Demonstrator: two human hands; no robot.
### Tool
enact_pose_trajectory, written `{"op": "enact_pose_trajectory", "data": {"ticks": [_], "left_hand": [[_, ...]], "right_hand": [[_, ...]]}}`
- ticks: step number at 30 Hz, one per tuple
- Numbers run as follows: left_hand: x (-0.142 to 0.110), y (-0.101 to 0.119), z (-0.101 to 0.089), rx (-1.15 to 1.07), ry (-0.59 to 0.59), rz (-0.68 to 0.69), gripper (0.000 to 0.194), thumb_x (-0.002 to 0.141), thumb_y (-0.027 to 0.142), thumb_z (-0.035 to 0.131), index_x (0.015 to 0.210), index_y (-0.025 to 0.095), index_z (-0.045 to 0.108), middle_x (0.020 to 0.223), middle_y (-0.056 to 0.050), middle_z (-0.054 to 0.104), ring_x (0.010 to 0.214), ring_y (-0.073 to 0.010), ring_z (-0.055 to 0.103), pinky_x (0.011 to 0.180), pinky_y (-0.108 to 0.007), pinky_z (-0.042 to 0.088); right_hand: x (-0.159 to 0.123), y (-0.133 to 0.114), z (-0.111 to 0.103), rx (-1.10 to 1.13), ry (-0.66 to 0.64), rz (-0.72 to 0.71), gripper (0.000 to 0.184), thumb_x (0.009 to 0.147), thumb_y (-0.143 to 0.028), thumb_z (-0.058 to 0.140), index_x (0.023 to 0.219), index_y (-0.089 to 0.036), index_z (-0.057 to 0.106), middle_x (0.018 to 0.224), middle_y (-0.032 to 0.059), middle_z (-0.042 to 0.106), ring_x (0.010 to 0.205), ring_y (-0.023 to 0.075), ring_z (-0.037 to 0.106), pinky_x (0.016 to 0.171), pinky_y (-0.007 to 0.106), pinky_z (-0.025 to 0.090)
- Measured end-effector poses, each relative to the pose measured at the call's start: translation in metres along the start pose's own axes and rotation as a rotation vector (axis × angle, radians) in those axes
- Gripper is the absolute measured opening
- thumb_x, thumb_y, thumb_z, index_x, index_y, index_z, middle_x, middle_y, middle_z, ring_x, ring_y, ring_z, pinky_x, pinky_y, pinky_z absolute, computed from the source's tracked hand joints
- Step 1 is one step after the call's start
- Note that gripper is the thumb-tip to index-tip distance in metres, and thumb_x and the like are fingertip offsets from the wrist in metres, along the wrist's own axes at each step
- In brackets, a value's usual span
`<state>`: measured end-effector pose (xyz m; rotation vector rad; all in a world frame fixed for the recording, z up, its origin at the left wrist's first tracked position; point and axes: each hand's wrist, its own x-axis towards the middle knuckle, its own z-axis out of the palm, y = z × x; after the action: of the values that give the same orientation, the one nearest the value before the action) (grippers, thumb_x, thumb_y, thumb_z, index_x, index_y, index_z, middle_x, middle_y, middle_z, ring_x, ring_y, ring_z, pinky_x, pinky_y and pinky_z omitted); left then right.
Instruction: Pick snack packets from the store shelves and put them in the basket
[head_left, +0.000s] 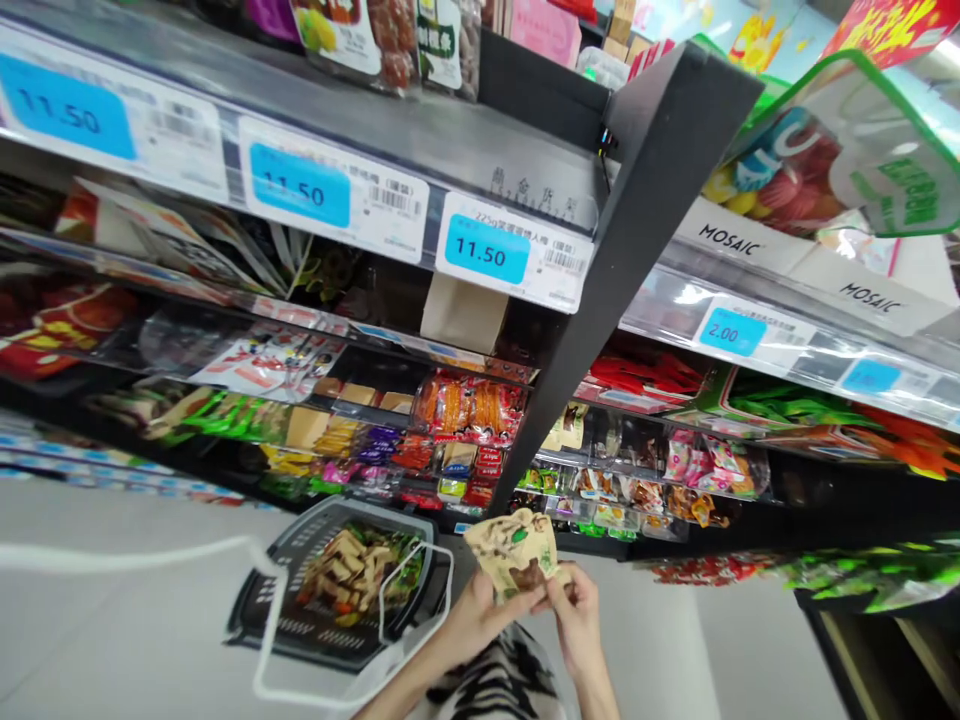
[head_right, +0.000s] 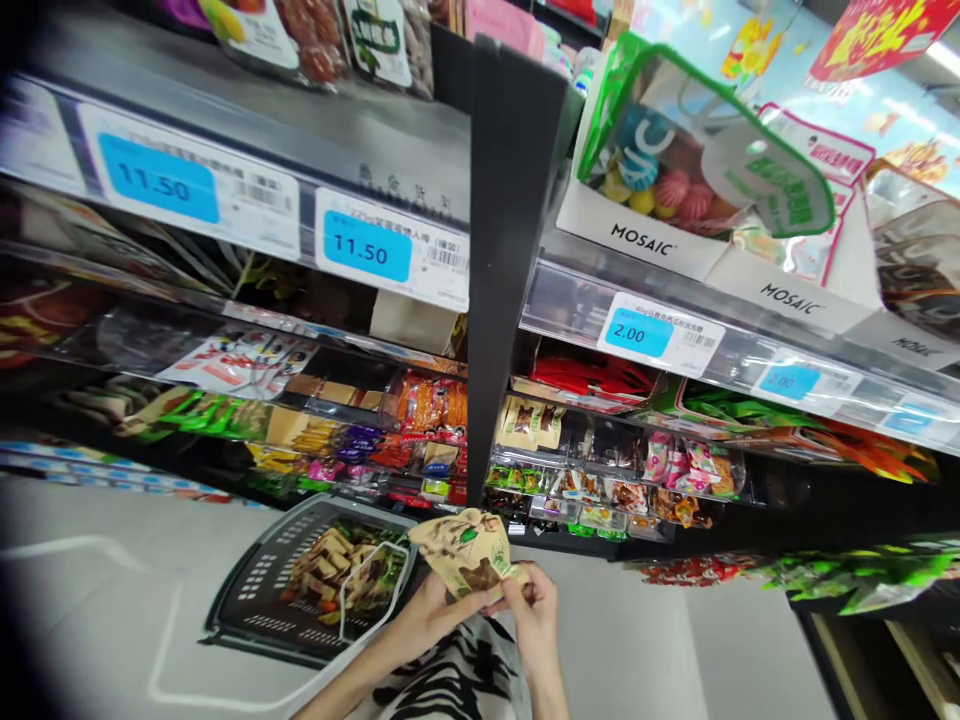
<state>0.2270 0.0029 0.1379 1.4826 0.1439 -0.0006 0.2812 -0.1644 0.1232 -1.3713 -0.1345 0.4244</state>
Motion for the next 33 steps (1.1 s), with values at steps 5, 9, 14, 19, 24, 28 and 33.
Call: {"op": "enact_pose_trajectory", "data": {"ticks": [5,9,14,19,24,28,33], "left_hand": [[0.002,-0.007,0.007,0.118,-0.098,0.017,0.064,0.079,0.029,0.073,0.14,0.027,0.051,0.132,-0.008,0.067,0.114,-0.0264,0.065,0.1,-0.04,0.053],[0.0,-0.005,0.011,0.265,-0.179,-0.007,0.053,0.087,0.027,0.062,0.139,0.031,0.051,0.138,-0.005,0.062,0.12,-0.0222,0.06,0.105,-0.036,0.047],[-0.003,-0.013,0.015,0.309,-0.117,-0.036,0.04,0.093,0.034,0.056,0.132,0.029,0.055,0.129,-0.005,0.067,0.115,-0.0209,0.062,0.106,-0.035,0.045],[-0.003,-0.021,0.029,0.322,-0.069,-0.049,0.037,0.095,0.034,0.05,0.13,0.027,0.055,0.124,-0.007,0.069,0.111,-0.0203,0.064,0.103,-0.034,0.046],[0.005,-0.02,0.048,0.34,-0.049,-0.064,0.033,0.093,0.03,0.048,0.125,0.026,0.057,0.12,-0.006,0.071,0.107,-0.0205,0.066,0.096,-0.031,0.051],[0.012,-0.027,0.065,0.42,-0.054,-0.029,0.027,0.092,0.025,0.049,0.116,0.026,0.062,0.115,-0.004,0.072,0.105,-0.0199,0.066,0.094,-0.029,0.05],[0.013,-0.049,0.079,0.59,-0.173,0.065,0.026,0.084,0.021,0.061,0.109,0.025,0.064,0.118,-0.005,0.071,0.109,-0.0246,0.067,0.095,-0.032,0.051]], "right_hand": [[0.009,-0.002,-0.007,0.245,0.296,0.044,0.033,0.075,-0.046,0.081,0.095,-0.021,0.073,0.089,0.0036,0.074,0.067,0.0142,0.066,0.056,0.023,0.056],[0.023,-0.004,-0.022,0.365,0.411,0.076,0.034,0.069,-0.04,0.087,0.093,-0.02,0.073,0.092,0.0024,0.074,0.072,0.0133,0.067,0.062,0.022,0.059],[0.065,-0.02,-0.028,0.383,0.41,0.059,0.032,0.065,-0.036,0.089,0.088,-0.02,0.073,0.088,0.0012,0.074,0.073,0.0145,0.068,0.062,0.025,0.06],[0.118,-0.064,-0.017,0.479,0.273,-0.072,0.048,0.067,-0.033,0.088,0.111,-0.026,0.069,0.119,0.003,0.071,0.107,0.0219,0.069,0.097,0.04,0.055],[0.099,-0.03,-0.025,0.362,0.134,0.115,0.039,0.068,-0.033,0.085,0.103,-0.021,0.072,0.111,0.0083,0.074,0.097,0.0241,0.072,0.092,0.04,0.054],[0.051,0.031,-0.042,0.195,0.051,0.346,0.03,0.066,-0.037,0.082,0.088,-0.019,0.072,0.087,0.0078,0.076,0.075,0.0222,0.071,0.065,0.031,0.054],[0.033,0.049,-0.067,0.003,0.066,0.419,0.028,0.064,-0.038,0.077,0.087,-0.023,0.072,0.093,0.0076,0.075,0.089,0.0256,0.071,0.077,0.035,0.056]]}}
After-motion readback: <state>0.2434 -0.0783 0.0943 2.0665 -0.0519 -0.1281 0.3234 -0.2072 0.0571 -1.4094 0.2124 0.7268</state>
